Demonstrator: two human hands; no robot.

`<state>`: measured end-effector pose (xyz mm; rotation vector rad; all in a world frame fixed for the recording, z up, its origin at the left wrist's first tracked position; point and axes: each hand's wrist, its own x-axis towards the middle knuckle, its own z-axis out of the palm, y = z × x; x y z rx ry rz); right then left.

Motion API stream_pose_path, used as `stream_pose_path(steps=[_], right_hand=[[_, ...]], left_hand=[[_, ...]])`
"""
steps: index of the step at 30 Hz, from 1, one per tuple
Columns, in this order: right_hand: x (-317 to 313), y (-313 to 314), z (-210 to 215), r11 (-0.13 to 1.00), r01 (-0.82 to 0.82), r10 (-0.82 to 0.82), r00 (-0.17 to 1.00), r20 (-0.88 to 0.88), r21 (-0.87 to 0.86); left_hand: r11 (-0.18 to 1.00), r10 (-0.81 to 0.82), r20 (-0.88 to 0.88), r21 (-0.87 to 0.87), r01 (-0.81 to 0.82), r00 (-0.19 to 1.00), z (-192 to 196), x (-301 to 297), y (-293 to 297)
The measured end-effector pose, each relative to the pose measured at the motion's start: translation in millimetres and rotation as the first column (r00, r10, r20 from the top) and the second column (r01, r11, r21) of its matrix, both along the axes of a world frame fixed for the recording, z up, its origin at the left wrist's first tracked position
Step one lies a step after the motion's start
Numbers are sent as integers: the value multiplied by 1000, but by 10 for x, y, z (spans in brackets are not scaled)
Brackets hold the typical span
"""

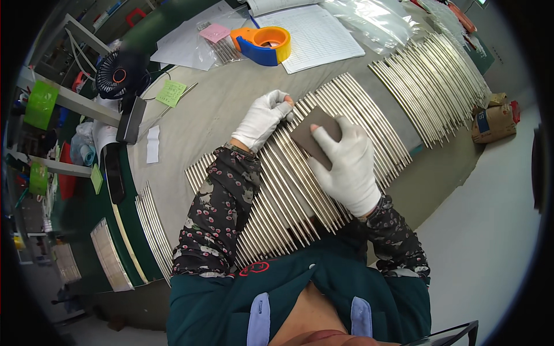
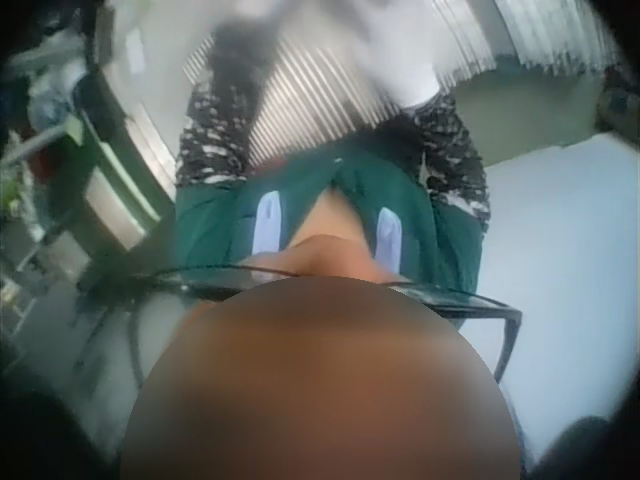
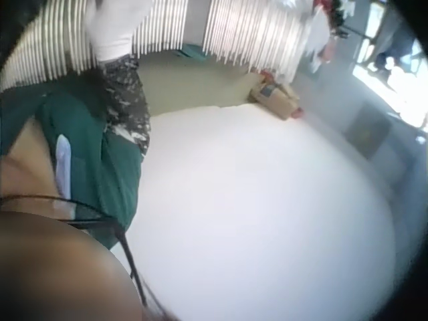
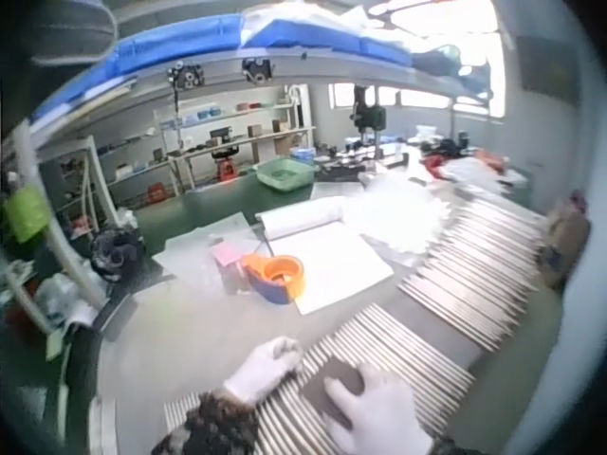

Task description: Sanding and polishing thin metal or plastic rods using a sanding block at a workstation.

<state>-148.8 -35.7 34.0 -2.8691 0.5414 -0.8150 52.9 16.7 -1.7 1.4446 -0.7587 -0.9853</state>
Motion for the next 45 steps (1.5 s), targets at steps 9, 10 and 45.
stream_pose_path(steps=[9,10,45], right_hand=[[-79,-294,-69,943,314,-324,943,-80,-110],[-85,-288,-52,957,278,-282,958,-40,-83],[154,-358,-34,993,113,-114,993,36,21]], left_hand=[[1000,-14,1,-25,14,1000,-3,-2,-44],[1000,-16,5,-27,16,1000,6,4,-53],[1000,-6,79,-13,7,997,-3,-21,-33]])
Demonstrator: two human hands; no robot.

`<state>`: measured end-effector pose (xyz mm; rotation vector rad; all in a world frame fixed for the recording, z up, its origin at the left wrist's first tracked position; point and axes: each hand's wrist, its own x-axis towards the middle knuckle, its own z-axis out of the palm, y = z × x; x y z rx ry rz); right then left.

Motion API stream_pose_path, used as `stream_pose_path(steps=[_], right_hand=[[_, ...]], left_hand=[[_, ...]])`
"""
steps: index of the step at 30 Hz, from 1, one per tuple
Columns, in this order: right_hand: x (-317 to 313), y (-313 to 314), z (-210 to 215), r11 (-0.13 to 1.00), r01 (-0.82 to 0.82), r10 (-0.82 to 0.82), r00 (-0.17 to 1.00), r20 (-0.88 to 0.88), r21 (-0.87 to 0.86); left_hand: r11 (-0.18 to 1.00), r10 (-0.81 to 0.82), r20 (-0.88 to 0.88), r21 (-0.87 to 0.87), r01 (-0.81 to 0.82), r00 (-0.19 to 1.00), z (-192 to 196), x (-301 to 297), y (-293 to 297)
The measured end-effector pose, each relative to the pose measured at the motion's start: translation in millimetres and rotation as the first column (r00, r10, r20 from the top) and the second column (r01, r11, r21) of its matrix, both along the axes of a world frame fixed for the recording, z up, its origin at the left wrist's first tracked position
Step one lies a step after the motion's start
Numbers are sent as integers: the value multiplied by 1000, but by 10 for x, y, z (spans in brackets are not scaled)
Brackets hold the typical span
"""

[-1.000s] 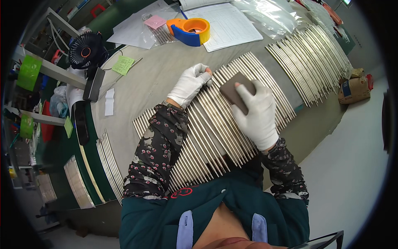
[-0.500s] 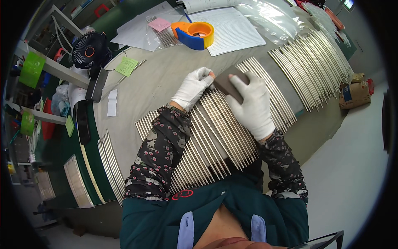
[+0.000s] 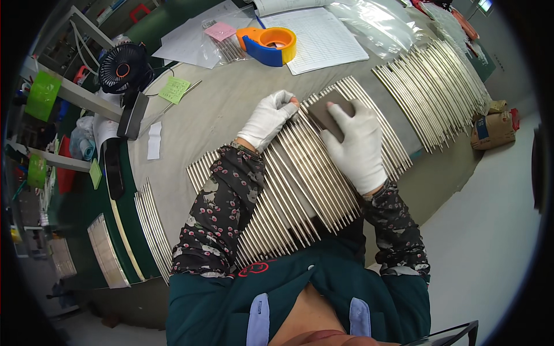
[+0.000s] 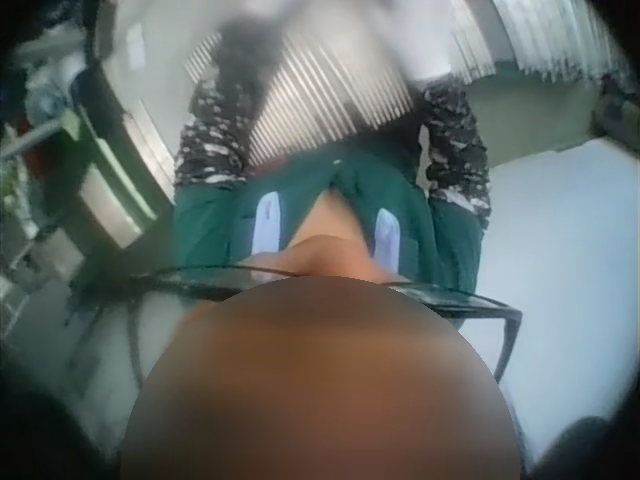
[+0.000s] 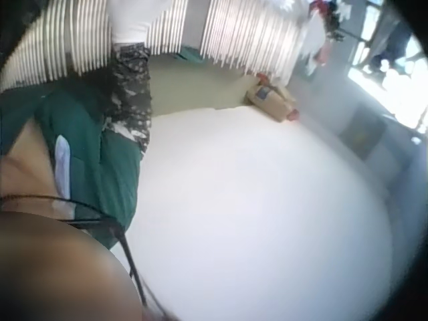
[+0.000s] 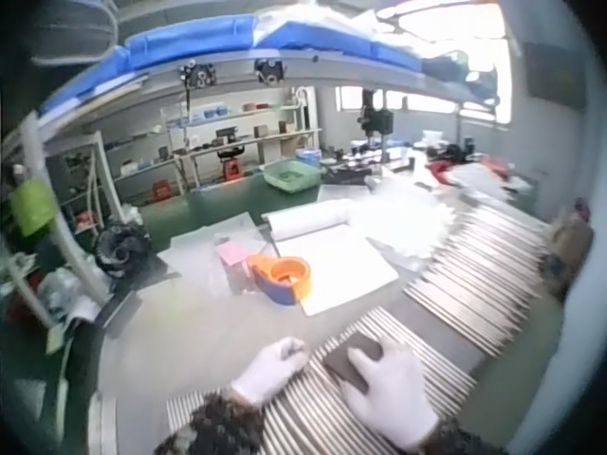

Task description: Sanding and polishing thin metal or plastic rods using a sanding block at a workstation.

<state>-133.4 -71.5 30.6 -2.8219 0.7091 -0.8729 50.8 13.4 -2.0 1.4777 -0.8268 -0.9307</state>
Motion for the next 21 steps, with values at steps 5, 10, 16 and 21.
stream_pose_path(steps=[5,10,16,21], right_hand=[[-9,188,42,993,-121,121,992,19,4],[-54,11,51,994,91,-91,996,3,-62],[-233,-181,12,972,230,-232,972,-31,-44],[-617,-154,41,990,131,-135,987,85,47]], left_hand=[[999,26,-22,-31,-27,999,-5,-8,42],[1000,-6,-69,-12,5,998,3,-34,16],[1000,-19,-19,4,19,1000,27,-19,-51],[997,50,193,47,-61,980,-2,52,-139]])
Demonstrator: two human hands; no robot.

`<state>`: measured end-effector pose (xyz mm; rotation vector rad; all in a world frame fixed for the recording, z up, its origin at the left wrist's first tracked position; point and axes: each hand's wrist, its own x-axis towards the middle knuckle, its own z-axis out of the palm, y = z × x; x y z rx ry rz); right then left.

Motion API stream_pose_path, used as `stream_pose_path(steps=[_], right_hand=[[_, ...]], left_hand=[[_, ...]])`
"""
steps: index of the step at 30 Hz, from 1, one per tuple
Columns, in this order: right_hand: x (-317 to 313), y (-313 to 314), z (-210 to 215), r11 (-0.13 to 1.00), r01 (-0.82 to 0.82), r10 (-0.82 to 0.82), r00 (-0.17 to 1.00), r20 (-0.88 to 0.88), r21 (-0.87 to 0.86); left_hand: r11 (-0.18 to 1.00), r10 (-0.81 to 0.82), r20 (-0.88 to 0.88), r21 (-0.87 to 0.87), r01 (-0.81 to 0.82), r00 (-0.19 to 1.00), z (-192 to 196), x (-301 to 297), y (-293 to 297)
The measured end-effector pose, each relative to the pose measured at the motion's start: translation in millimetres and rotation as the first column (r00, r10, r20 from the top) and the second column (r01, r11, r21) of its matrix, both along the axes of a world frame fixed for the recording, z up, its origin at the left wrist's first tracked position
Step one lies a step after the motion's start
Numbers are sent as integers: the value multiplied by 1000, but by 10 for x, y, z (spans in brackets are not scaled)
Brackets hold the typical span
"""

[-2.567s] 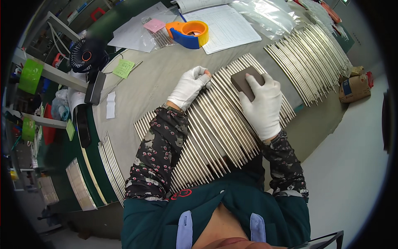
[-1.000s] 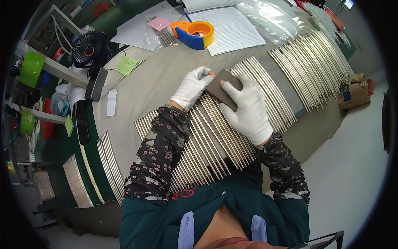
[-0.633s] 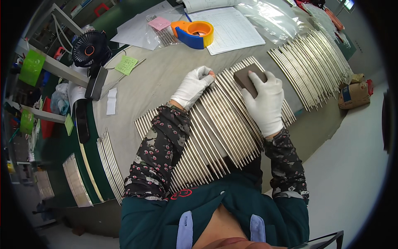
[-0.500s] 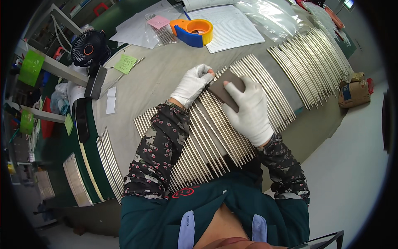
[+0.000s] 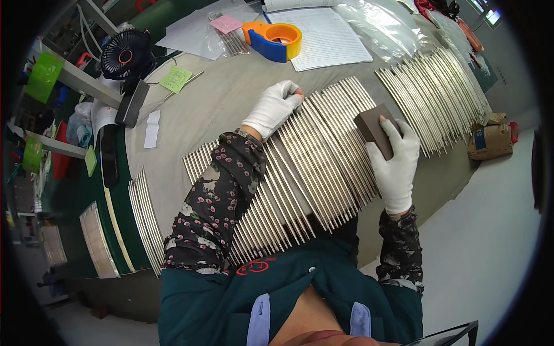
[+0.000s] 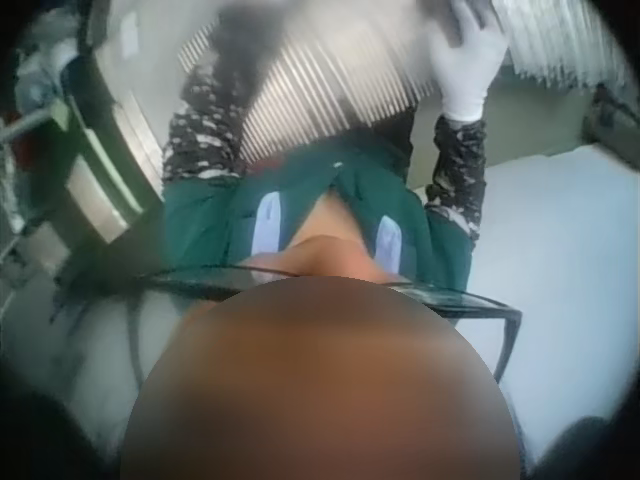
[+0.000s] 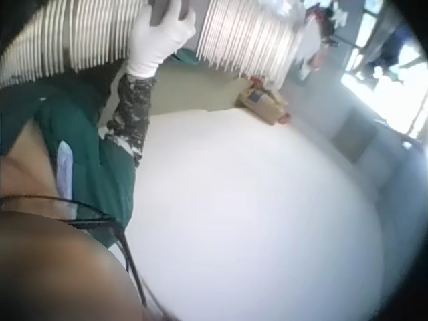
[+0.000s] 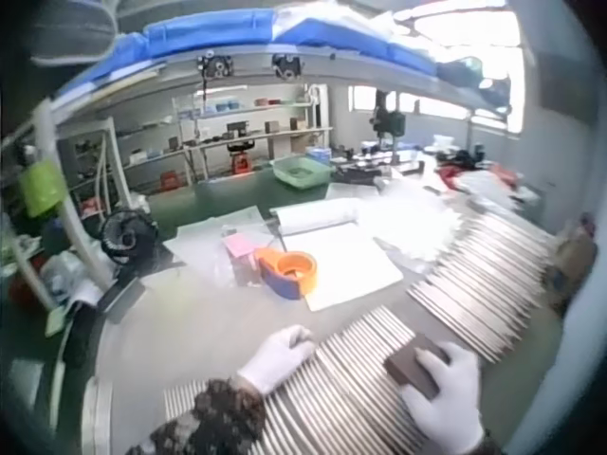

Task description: Sanding and polishing thin metal or plastic rods using a sanding block at a workstation.

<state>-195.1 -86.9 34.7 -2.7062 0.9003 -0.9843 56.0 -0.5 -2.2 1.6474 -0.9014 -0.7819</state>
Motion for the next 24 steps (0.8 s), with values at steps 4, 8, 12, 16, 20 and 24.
stream_pose_path(steps=[4,8,12,16,20,24], right_hand=[[-385,79,-33,996,81,-83,996,29,47],[-701,131,-79,981,132,-137,990,23,139],[-779,135,-104,974,140,-145,989,10,175],[-735,168,-97,973,143,-142,990,-14,183],[-729,156,-108,976,133,-132,991,-19,175],[-714,169,-108,969,153,-150,988,-34,194]], left_hand=[[988,67,579,75,-135,813,223,-159,66],[943,-220,849,58,327,481,318,-678,381],[814,-460,791,193,547,405,86,-1049,668],[806,-478,779,206,555,406,61,-1055,704],[808,-469,773,181,561,426,47,-1017,798],[799,-503,761,228,556,410,105,-1006,816]])
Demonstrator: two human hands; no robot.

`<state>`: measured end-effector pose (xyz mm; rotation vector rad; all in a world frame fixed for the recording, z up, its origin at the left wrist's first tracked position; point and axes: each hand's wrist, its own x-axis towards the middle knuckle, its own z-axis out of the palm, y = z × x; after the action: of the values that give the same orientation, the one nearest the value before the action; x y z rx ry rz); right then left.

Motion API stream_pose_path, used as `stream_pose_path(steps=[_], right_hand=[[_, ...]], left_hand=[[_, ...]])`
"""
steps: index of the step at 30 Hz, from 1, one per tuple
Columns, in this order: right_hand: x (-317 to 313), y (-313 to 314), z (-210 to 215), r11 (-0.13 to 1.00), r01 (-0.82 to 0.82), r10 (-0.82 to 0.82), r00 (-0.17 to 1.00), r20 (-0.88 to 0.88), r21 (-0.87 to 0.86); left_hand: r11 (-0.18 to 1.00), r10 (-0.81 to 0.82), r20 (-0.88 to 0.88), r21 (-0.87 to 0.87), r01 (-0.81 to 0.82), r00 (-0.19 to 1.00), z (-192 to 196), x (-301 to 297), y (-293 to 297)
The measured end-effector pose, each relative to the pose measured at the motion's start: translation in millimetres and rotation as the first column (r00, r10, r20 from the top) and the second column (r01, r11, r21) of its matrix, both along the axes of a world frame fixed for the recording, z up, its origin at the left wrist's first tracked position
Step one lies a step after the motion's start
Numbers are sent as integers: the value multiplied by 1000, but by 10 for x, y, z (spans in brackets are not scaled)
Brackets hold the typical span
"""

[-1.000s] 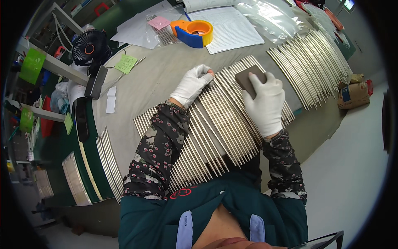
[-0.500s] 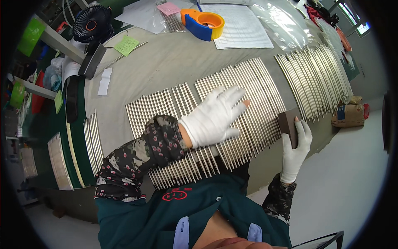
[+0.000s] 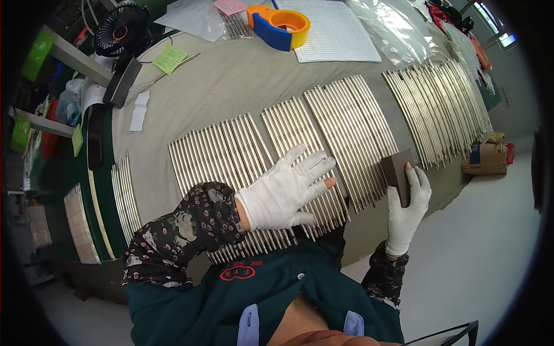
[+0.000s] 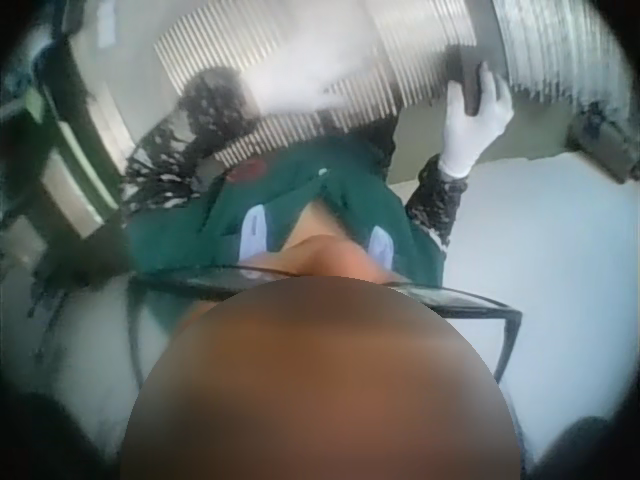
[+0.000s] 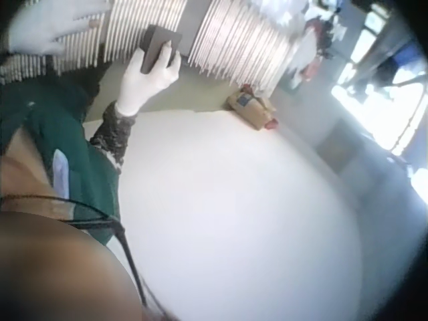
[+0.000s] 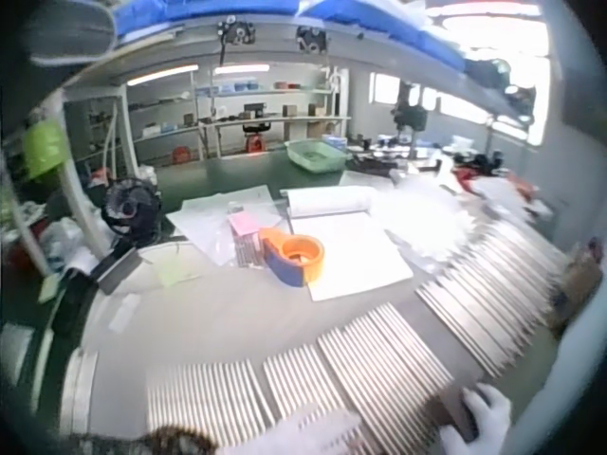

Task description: Sanding and polishing thin metal or plastic rods using a sanding block at a workstation.

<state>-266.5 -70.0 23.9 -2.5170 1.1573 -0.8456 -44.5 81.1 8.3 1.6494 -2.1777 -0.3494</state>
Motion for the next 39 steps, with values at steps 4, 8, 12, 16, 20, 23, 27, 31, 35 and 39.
stream_pose_path(steps=[4,8,12,16,20,23,27,31,35,39], right_hand=[[16,37,-10,1000,-24,23,1000,3,10],[62,78,22,998,-59,59,998,4,29],[109,103,33,996,-73,74,997,-2,40],[145,100,34,996,-85,85,996,-14,16],[183,103,50,996,-91,91,996,-17,11],[176,101,59,996,-89,89,996,-20,1],[164,103,57,997,-76,76,997,-30,5],[206,108,59,995,-104,104,994,-35,-6],[285,141,85,993,-121,121,991,-50,10],[467,120,101,988,-151,147,985,-88,-44]], left_hand=[[1000,-1,4,12,1,1000,13,4,18],[1000,0,-23,15,0,1000,-22,9,70],[1000,1,-51,4,-1,999,-47,9,81],[1000,-6,-32,8,7,999,-32,-8,1],[1000,-9,-25,-28,8,1000,-24,-18,-102],[999,-22,-28,-28,21,999,-13,-26,-167],[999,-21,-34,-37,19,999,-40,-32,-166],[999,-18,-38,-42,17,999,-40,-12,-115],[999,-20,-47,-44,18,999,-52,-8,-89],[999,-15,-32,-41,14,999,-40,-14,-82]])
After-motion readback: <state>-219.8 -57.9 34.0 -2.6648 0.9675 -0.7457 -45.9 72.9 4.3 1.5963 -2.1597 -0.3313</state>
